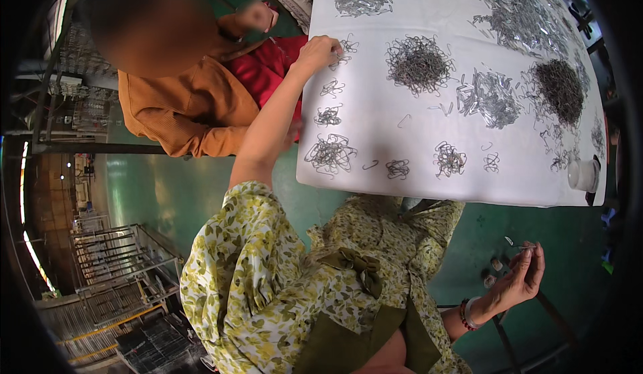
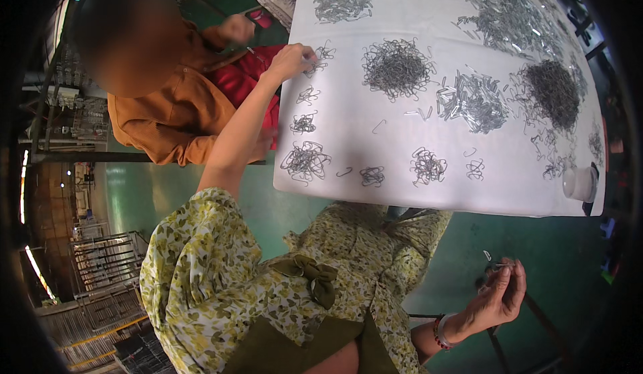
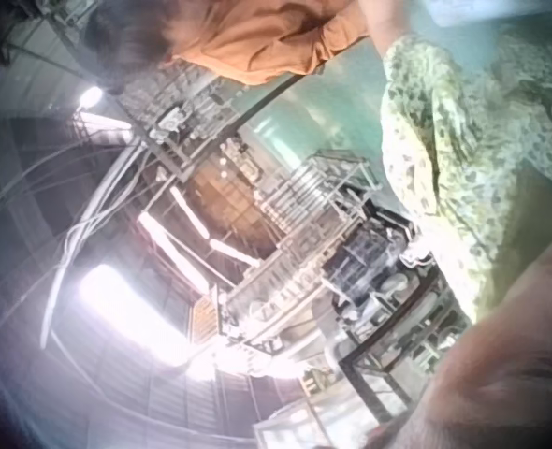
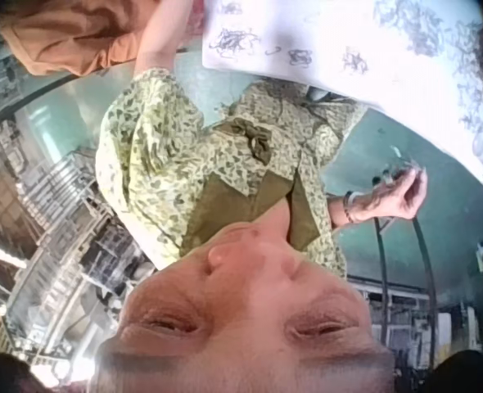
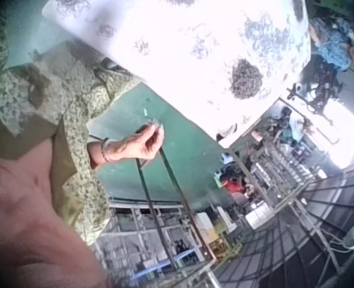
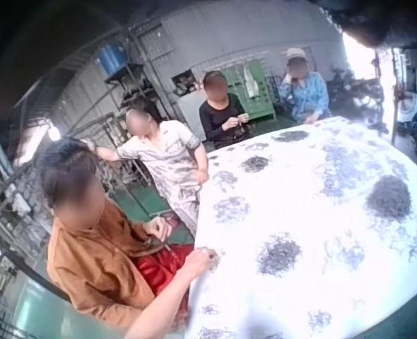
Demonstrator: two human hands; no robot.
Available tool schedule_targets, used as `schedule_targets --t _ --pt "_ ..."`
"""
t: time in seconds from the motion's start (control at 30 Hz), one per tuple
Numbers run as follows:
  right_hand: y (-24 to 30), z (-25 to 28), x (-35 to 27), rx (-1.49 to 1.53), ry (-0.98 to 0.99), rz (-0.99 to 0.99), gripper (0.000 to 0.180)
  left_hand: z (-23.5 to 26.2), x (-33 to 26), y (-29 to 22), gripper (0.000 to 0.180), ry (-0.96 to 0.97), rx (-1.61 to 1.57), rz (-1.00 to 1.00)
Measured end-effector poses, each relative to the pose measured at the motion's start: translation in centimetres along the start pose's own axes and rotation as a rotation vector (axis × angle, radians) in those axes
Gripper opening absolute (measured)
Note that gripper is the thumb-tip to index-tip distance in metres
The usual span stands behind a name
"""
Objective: The person picks up small metal wire pieces from a white table and places them into piles. The person occasionally lifts a wire to inspect it before returning it to the table. Other people are visible in the background performing similar tasks.
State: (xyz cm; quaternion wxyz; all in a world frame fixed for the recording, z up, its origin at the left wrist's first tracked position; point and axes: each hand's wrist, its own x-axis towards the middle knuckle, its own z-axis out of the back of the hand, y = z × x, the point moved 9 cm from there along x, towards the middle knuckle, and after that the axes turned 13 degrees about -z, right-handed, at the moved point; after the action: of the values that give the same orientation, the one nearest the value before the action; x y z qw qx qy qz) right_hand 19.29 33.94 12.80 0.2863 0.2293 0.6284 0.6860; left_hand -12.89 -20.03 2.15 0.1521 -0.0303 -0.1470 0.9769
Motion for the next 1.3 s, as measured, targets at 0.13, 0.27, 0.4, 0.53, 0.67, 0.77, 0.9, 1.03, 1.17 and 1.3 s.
schedule_targets --t 0.13,0.27,0.4,0.53,0.67,0.77,0.9,1.03,1.17,1.3 --pt "0.2 -0.1 0.2 0.018 0.024 0.024 0.022 -2.6 -3.6 -2.2 0.016 0.196 0.027 -0.009" --pt "0.2 -1.2 0.5 0.040 0.032 0.017 0.022 -4.3 -4.5 -2.8 0.012 0.188 0.160 -0.103" --pt "1.0 -1.9 0.2 0.066 0.023 0.015 0.021 -3.1 -3.9 -2.8 0.012 0.211 0.036 -0.103" --pt "1.0 -1.7 0.0 0.046 0.024 0.040 0.022 -0.4 -3.7 -1.1 0.013 0.150 -0.279 0.112" --pt "0.0 -2.2 0.0 0.052 0.066 0.021 0.022 -1.2 -3.6 -5.4 0.013 0.035 -0.390 0.023" --pt "0.1 -2.8 -0.1 0.064 0.078 0.021 0.021 -5.2 -2.6 -8.6 0.015 -0.146 -0.366 -0.074" --pt "1.6 -1.8 -0.5 0.049 -0.020 0.057 0.021 -4.7 -6.0 -12.4 0.014 -0.404 -0.283 -0.015" --pt "1.1 -1.7 0.4 0.031 0.000 0.021 0.021 -1.0 -13.0 -6.7 0.013 -0.581 -0.166 0.126" --pt "0.7 -1.8 1.0 0.006 0.032 0.031 0.023 0.0 -14.3 -2.3 0.013 -0.392 -0.020 0.179" --pt "1.0 -1.8 0.6 0.036 0.015 0.036 0.023 -1.9 -12.2 -2.1 0.011 -0.256 0.027 0.038"
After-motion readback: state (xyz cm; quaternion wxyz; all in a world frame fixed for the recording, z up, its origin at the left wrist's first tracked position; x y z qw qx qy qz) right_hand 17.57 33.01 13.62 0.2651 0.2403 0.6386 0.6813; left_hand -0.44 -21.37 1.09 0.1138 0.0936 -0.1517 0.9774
